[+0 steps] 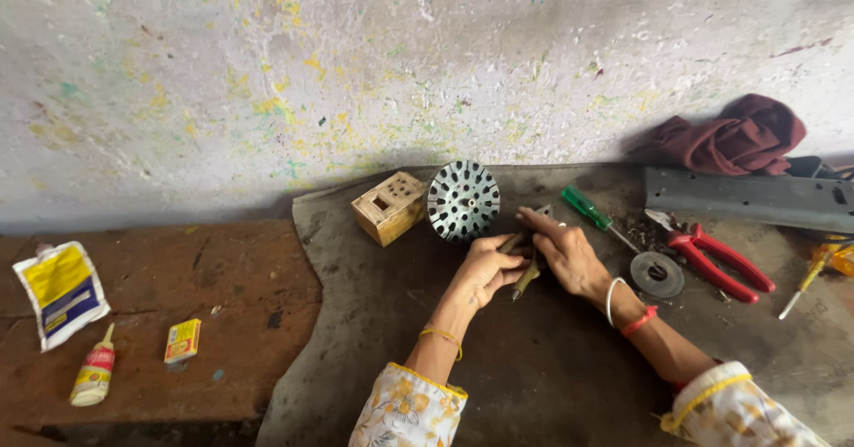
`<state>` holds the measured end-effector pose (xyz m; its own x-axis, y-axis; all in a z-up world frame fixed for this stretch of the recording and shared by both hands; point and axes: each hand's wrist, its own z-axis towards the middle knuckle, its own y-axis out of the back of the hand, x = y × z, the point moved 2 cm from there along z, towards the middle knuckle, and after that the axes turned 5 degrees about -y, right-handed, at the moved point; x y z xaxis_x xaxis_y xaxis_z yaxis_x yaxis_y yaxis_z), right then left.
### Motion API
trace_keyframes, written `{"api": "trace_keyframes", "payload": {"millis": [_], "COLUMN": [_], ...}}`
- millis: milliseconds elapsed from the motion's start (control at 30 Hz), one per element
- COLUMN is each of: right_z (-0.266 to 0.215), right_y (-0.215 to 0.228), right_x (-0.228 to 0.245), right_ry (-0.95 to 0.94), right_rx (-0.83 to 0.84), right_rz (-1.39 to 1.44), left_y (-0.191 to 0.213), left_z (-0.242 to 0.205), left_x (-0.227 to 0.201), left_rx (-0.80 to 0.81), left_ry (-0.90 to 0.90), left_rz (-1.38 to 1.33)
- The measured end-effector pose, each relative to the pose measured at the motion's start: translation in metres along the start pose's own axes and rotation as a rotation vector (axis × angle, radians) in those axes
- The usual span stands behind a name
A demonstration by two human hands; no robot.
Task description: The person assembles a perforated metal disc with a cylindrical metal piece on a workbench. They use pliers to adjust the disc and insert the cylinder into its center hole, then rotate and align the components by hand.
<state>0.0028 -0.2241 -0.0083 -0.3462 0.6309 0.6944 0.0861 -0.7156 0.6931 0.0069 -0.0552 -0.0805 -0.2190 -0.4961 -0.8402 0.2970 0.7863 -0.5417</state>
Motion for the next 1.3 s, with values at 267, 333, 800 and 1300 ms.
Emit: {"api": "trace_keyframes", "payload": {"millis": [267, 333, 800, 1300], "right_z": [0.004, -0.012, -0.011, 0.018], "right_y": [0.003, -0.009, -0.009, -0.002], "right_x": [-0.008, -0.001, -0.004, -0.024], "right_ry": [-0.002, 0.125, 0.116, -0.055], "right_rx": [-0.048, -0.008, 0.024, -0.279], "right_rz": [-0.126, -0.082, -0.217, -0.237], "left_y": [0.023, 0.024, -0.033, -0.045], "left_z": [-0.002, 0.001, -0.054, -0.056], "left_x": [-0.015, -0.028, -0.078, -0.079], "left_rx": [-0.009, -0.04, -0.418, -0.389], "left_ry": [0.009, -0.02, -0.277, -0.282], "left_rz": [0.189, 0.324, 1.413, 1.602]}}
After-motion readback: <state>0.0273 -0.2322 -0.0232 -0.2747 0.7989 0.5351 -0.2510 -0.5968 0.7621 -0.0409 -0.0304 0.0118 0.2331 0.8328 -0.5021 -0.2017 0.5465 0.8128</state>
